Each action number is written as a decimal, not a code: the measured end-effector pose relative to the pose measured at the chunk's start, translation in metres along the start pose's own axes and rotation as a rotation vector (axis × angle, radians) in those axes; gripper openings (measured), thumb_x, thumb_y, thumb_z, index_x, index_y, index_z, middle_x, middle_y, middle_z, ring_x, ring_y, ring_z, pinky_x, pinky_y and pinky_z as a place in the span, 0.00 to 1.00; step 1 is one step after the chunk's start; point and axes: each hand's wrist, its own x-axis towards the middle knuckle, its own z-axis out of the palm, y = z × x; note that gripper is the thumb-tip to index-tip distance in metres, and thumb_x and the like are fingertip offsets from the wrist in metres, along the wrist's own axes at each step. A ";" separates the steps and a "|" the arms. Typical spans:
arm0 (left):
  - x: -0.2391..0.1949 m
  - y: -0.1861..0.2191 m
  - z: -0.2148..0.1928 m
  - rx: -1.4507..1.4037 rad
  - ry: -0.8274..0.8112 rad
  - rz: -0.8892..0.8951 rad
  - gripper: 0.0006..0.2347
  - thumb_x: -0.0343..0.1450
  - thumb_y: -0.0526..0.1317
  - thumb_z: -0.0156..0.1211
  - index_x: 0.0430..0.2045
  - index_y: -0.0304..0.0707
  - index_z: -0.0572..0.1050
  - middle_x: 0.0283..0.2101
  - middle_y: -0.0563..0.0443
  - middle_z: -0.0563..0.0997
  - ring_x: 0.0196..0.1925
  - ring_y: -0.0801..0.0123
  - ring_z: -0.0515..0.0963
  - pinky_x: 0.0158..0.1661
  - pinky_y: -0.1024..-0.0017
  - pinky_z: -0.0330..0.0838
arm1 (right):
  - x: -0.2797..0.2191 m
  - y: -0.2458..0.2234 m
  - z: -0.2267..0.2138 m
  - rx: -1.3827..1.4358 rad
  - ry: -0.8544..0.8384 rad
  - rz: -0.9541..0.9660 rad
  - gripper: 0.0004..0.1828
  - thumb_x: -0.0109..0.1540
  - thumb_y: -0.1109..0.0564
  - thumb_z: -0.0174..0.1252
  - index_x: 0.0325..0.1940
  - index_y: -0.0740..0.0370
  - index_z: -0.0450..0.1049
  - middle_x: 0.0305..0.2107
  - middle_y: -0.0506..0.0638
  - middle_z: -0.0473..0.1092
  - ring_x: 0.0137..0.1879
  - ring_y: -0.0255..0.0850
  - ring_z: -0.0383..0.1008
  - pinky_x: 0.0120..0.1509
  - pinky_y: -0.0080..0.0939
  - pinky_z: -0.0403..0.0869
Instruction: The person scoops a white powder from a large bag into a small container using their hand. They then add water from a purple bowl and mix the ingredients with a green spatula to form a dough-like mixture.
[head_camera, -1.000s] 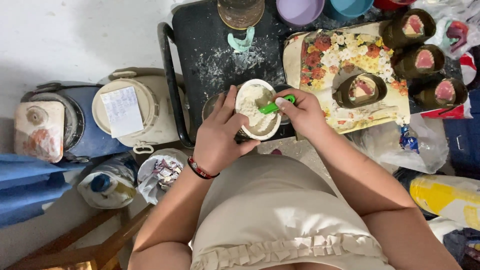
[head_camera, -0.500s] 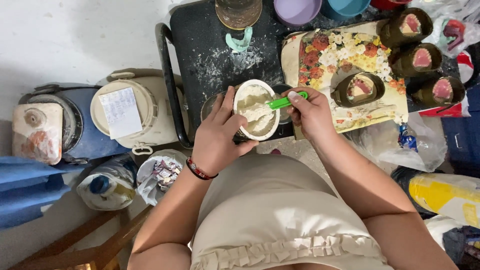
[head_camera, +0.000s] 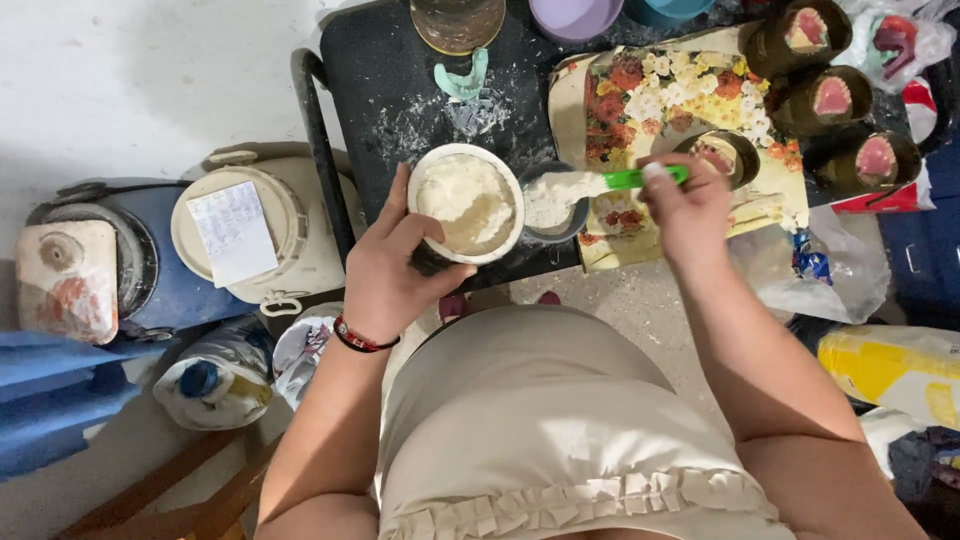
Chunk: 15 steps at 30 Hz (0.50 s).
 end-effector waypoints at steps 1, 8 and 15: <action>-0.001 -0.001 0.001 -0.001 0.000 0.000 0.16 0.60 0.42 0.83 0.32 0.40 0.78 0.72 0.29 0.65 0.65 0.26 0.71 0.60 0.51 0.75 | -0.003 0.013 0.002 -0.001 0.000 0.000 0.06 0.70 0.63 0.58 0.50 0.62 0.80 0.23 0.50 0.71 0.27 0.28 0.68 0.30 0.22 0.65; -0.001 0.003 0.002 0.001 -0.029 0.002 0.17 0.59 0.44 0.84 0.32 0.37 0.79 0.71 0.23 0.65 0.65 0.23 0.68 0.60 0.49 0.73 | -0.001 0.047 0.000 -0.521 -0.357 -0.650 0.07 0.67 0.59 0.61 0.48 0.60 0.81 0.33 0.58 0.77 0.39 0.60 0.78 0.47 0.55 0.76; -0.002 0.000 0.003 -0.012 -0.037 0.016 0.18 0.59 0.43 0.84 0.33 0.38 0.78 0.71 0.22 0.64 0.67 0.24 0.66 0.62 0.47 0.71 | 0.006 0.025 -0.023 -0.416 -0.369 -0.542 0.09 0.65 0.62 0.63 0.50 0.59 0.82 0.38 0.57 0.78 0.44 0.60 0.78 0.53 0.56 0.75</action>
